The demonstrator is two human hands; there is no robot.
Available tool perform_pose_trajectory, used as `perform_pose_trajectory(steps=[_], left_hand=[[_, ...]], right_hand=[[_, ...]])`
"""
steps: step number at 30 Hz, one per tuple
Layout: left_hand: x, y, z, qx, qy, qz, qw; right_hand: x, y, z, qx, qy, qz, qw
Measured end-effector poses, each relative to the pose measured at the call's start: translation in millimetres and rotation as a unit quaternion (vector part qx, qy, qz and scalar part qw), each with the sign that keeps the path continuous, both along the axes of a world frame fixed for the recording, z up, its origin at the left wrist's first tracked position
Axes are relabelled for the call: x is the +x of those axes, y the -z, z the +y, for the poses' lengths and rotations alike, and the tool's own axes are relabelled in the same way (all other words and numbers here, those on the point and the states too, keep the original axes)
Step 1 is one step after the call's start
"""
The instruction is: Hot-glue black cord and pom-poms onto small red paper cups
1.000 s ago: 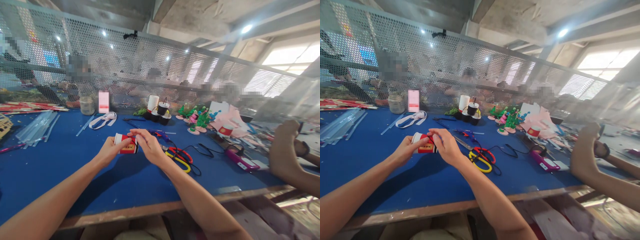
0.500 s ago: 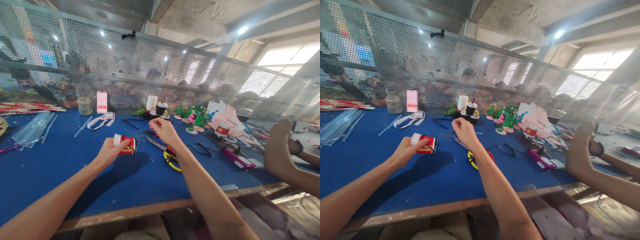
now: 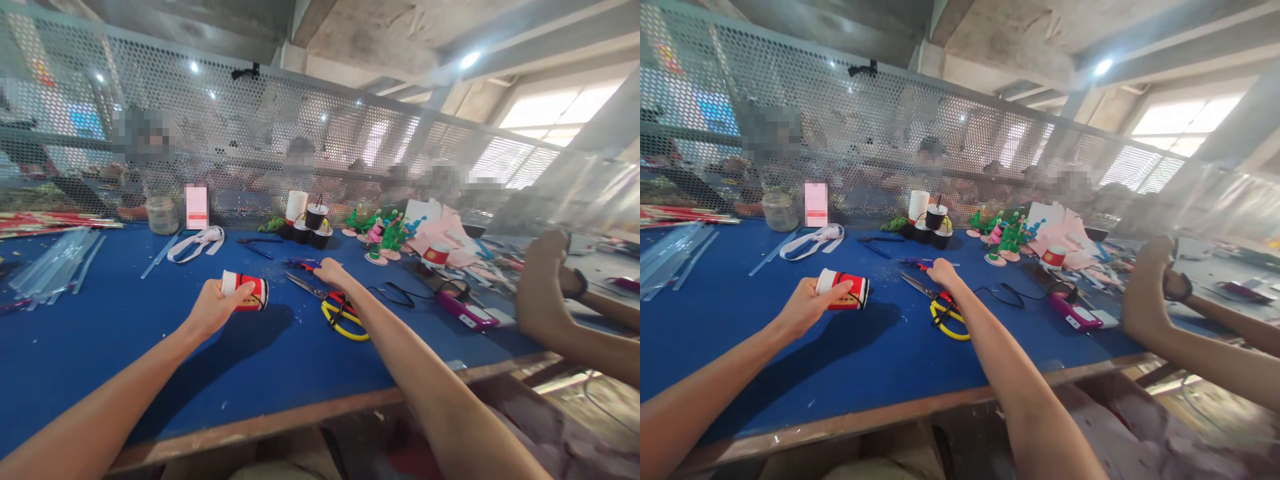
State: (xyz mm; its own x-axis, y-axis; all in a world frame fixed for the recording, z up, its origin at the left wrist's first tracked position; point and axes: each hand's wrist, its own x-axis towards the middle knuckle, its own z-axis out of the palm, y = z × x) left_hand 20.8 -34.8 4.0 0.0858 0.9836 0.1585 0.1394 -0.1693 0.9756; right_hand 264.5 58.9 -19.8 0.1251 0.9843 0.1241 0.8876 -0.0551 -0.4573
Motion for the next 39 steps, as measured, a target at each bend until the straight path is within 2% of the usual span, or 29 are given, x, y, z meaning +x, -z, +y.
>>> perform_pose_trajectory(steps=[3, 8, 9, 11, 16, 18, 23, 26, 31, 35, 39], left_hand=[[-1, -2.5, 0, 0.004, -0.006, 0.009, 1.000], [-2, -9.4, 0, -0.001, -0.023, -0.016, 1.000], [-2, -9.9, 0, -0.002, -0.027, -0.023, 0.999], [-3, -9.9, 1, -0.001, -0.034, -0.029, 0.999], [-5, -7.4, 5, 0.009, -0.056, -0.011, 0.998], [-6, -6.9, 6, 0.008, -0.075, 0.003, 0.997], [-8, -4.9, 9, 0.006, -0.088, 0.010, 0.996], [-9, -4.9, 9, 0.010, -0.079, 0.002, 0.997], [-8, -9.0, 7, 0.010, -0.098, 0.001, 0.995], [-6, -11.5, 6, -0.001, -0.108, -0.005, 0.994], [-4, -13.5, 5, -0.004, -0.110, -0.006, 0.994]], right_hand=[[-1, -7.8, -7, 0.008, 0.006, 0.127, 0.992], [-7, -37.6, -41, 0.024, -0.040, 0.289, 0.956], [-10, -42.7, -48, 0.010, -0.060, 0.324, 0.944], [-17, -49.2, -62, -0.021, -0.113, 0.427, 0.897], [-39, -45.4, -84, 0.029, -0.228, 0.468, 0.854], [-44, -41.0, -88, 0.042, -0.245, 0.477, 0.843], [-44, -37.1, -97, 0.039, -0.235, 0.445, 0.863], [-44, -36.3, -103, 0.030, -0.227, 0.398, 0.888], [-48, -28.3, -108, 0.043, -0.193, 0.304, 0.932], [-51, -26.1, -109, 0.069, -0.184, 0.263, 0.945], [-51, -30.0, -111, 0.061, -0.179, 0.237, 0.953]])
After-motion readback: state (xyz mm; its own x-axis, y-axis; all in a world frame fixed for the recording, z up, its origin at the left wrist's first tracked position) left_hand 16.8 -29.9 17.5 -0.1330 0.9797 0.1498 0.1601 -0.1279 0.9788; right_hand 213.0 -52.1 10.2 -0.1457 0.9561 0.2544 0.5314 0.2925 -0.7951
